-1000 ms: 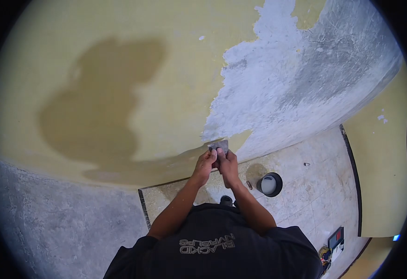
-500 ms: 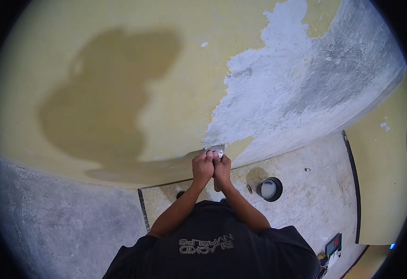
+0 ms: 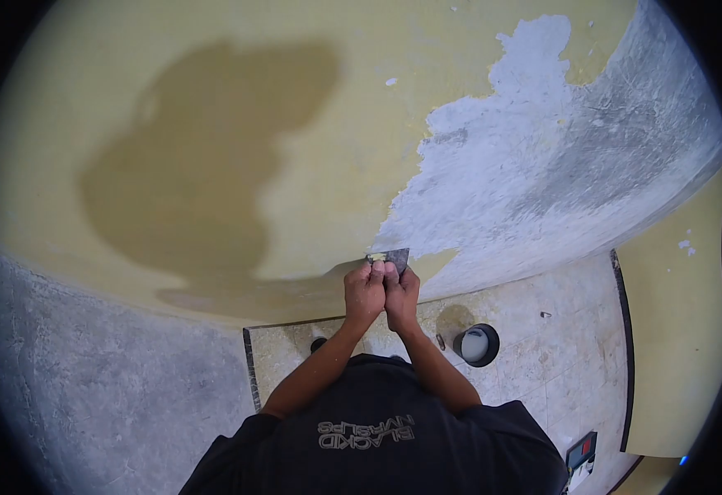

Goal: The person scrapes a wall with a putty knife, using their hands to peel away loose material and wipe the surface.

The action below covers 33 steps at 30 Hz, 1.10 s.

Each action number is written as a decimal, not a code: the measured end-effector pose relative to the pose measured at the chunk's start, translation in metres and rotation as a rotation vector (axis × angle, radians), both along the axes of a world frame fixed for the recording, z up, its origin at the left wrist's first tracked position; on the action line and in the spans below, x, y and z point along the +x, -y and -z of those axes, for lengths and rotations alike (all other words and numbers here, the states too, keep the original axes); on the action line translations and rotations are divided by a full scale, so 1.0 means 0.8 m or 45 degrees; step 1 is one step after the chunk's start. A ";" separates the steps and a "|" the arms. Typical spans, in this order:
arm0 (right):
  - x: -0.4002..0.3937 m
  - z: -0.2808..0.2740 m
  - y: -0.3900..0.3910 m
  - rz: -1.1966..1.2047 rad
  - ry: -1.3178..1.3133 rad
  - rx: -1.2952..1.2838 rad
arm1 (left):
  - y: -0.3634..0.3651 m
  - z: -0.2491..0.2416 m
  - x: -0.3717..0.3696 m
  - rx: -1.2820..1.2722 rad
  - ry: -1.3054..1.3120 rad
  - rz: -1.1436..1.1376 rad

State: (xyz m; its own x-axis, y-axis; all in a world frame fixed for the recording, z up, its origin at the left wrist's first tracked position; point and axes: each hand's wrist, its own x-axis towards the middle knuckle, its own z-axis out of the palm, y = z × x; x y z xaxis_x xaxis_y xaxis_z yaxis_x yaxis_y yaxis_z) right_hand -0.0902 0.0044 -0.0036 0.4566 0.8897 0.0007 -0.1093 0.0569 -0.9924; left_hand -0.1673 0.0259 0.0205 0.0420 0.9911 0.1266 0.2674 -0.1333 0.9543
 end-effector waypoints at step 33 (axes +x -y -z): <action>0.087 -0.004 0.009 0.024 1.513 0.101 | 0.009 0.025 -0.072 -0.064 0.132 0.328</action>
